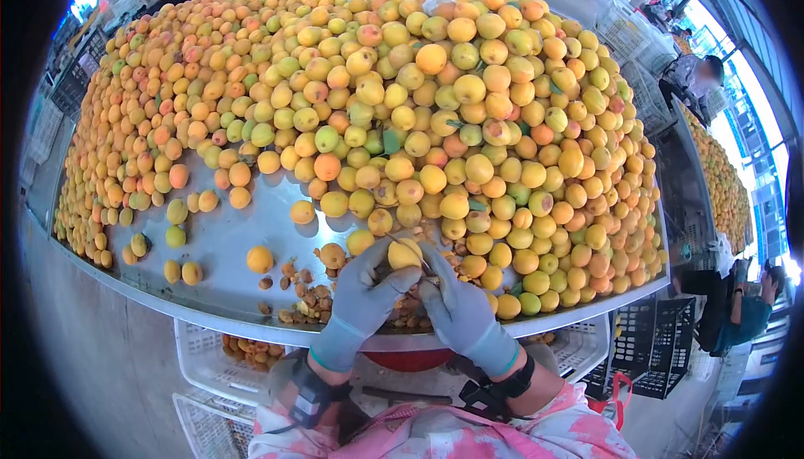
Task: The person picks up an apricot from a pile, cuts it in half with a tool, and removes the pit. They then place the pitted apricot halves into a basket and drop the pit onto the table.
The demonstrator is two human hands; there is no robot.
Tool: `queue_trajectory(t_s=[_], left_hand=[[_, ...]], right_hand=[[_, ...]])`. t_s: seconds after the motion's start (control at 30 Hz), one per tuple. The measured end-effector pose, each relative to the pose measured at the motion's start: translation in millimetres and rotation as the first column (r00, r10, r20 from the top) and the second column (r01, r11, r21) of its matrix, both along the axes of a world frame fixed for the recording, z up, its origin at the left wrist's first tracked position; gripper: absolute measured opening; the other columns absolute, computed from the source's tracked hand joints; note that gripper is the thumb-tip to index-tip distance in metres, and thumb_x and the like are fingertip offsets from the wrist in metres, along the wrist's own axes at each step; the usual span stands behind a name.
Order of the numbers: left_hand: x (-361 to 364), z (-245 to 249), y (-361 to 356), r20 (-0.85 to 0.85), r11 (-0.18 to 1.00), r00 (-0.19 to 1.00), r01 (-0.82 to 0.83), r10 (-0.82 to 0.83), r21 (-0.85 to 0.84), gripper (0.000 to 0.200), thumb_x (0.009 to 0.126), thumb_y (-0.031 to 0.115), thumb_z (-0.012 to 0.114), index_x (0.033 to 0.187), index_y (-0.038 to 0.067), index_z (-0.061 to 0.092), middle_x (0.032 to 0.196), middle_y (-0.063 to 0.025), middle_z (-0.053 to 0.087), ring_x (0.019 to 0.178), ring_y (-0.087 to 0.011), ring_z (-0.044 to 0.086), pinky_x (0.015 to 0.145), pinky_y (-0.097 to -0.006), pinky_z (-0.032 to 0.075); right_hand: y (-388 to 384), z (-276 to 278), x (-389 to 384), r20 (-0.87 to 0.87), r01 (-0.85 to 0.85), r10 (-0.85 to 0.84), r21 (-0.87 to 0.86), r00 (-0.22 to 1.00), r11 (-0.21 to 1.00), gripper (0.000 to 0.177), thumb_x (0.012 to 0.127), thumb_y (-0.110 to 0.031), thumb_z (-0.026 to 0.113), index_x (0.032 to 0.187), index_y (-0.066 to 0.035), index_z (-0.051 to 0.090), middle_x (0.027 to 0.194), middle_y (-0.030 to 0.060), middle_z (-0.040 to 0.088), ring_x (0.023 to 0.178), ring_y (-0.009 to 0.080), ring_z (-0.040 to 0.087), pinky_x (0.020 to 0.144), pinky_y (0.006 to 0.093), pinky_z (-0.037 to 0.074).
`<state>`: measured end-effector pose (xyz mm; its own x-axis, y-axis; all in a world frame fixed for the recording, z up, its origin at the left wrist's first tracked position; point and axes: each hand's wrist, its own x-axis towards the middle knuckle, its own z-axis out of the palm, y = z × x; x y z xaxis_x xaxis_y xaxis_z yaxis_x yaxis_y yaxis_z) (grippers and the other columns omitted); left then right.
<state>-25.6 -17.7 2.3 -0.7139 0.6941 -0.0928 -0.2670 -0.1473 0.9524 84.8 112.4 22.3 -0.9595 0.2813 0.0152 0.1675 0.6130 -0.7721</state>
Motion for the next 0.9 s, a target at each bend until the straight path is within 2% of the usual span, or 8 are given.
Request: queue_trajectory(t_s=[0.07, 0.17, 0.23, 0.37, 0.57, 0.73, 0.83, 0.9], left_hand=[[0.5, -0.3, 2.8, -0.092, 0.998, 0.996, 0.012, -0.017, -0.058, 0.042, 0.090, 0.016, 0.063, 0.127, -0.001, 0.053, 0.106, -0.0045, 0.064, 0.094, -0.0095, 0.059, 0.081, -0.0236, 0.049], [7.3, 2.2, 5.9, 0.009, 0.998, 0.999, -0.041, 0.041, 0.039, 0.044, 0.090, 0.017, 0.064, 0.128, -0.001, 0.052, 0.107, -0.0045, 0.064, 0.094, -0.0101, 0.060, 0.081, -0.0236, 0.049], [12.4, -5.6, 7.7, 0.312, 0.979, 0.950, -0.084, 0.023, 0.185, 0.045, 0.089, 0.018, 0.065, 0.128, -0.001, 0.052, 0.107, -0.0040, 0.064, 0.095, -0.0104, 0.060, 0.082, -0.0236, 0.049], [10.8, -4.7, 6.7, 0.326, 0.983, 0.944, -0.102, 0.048, 0.150, 0.045, 0.089, 0.020, 0.065, 0.128, 0.000, 0.052, 0.107, -0.0038, 0.064, 0.094, -0.0102, 0.060, 0.081, -0.0237, 0.049], [-2.6, 2.3, -0.1, -0.204, 0.993, 0.978, 0.017, -0.040, -0.114, 0.047, 0.088, 0.016, 0.066, 0.129, 0.000, 0.051, 0.107, -0.0038, 0.064, 0.094, -0.0095, 0.059, 0.083, -0.0233, 0.049], [10.2, 0.1, 9.8, 0.248, 0.985, 0.964, -0.127, 0.095, 0.114, 0.045, 0.088, 0.016, 0.065, 0.129, 0.001, 0.052, 0.107, -0.0038, 0.064, 0.094, -0.0095, 0.060, 0.084, -0.0243, 0.049], [13.5, 5.8, 8.8, 0.481, 0.979, 0.876, -0.092, -0.007, 0.181, 0.044, 0.088, 0.016, 0.065, 0.128, 0.001, 0.053, 0.107, -0.0039, 0.064, 0.095, -0.0099, 0.060, 0.086, -0.0241, 0.048], [8.8, -2.0, 4.2, 0.340, 0.989, 0.940, -0.062, 0.012, 0.136, 0.044, 0.088, 0.015, 0.065, 0.128, 0.000, 0.053, 0.108, -0.0040, 0.064, 0.096, -0.0103, 0.060, 0.086, -0.0239, 0.048]], right_hand=[[-0.1, -13.2, -2.0, -0.125, -0.006, 0.011, 0.041, 0.992, 0.999, 0.057, 0.093, -0.023, 0.051, 0.142, -0.001, 0.031, 0.090, 0.0234, 0.065, 0.070, 0.0357, 0.065, 0.058, 0.0412, 0.051], [-6.0, -11.5, -3.7, -0.145, 0.056, -0.054, 0.013, 0.988, 0.998, 0.057, 0.093, -0.023, 0.051, 0.142, -0.002, 0.031, 0.087, 0.0224, 0.066, 0.067, 0.0350, 0.065, 0.056, 0.0410, 0.051], [-7.0, -11.5, -2.5, -0.142, 0.069, -0.064, 0.028, 0.988, 0.997, 0.057, 0.093, -0.024, 0.051, 0.142, -0.002, 0.031, 0.086, 0.0222, 0.066, 0.065, 0.0348, 0.065, 0.056, 0.0410, 0.051], [-2.9, -0.5, -0.8, -0.154, 0.036, -0.022, 0.093, 0.988, 0.995, 0.058, 0.093, -0.025, 0.052, 0.143, -0.003, 0.031, 0.076, 0.0198, 0.065, 0.060, 0.0339, 0.063, 0.052, 0.0413, 0.049], [10.6, -3.1, -1.8, -0.003, -0.066, 0.067, 0.142, 0.998, 0.988, 0.057, 0.093, -0.024, 0.052, 0.142, -0.003, 0.033, 0.063, 0.0154, 0.059, 0.055, 0.0328, 0.061, 0.050, 0.0411, 0.047], [2.0, -15.6, -4.4, -0.175, 0.025, -0.008, 0.099, 0.985, 0.995, 0.057, 0.093, -0.022, 0.053, 0.142, -0.003, 0.032, 0.069, 0.0182, 0.062, 0.059, 0.0333, 0.063, 0.052, 0.0405, 0.048], [-0.1, -11.5, -5.0, -0.214, 0.052, -0.031, 0.094, 0.976, 0.994, 0.058, 0.092, -0.021, 0.054, 0.143, -0.003, 0.031, 0.073, 0.0198, 0.064, 0.061, 0.0337, 0.064, 0.053, 0.0404, 0.049], [0.2, -7.3, -4.3, -0.215, 0.048, -0.026, 0.096, 0.976, 0.994, 0.059, 0.092, -0.021, 0.054, 0.143, -0.003, 0.031, 0.074, 0.0205, 0.064, 0.062, 0.0339, 0.064, 0.054, 0.0404, 0.050]])
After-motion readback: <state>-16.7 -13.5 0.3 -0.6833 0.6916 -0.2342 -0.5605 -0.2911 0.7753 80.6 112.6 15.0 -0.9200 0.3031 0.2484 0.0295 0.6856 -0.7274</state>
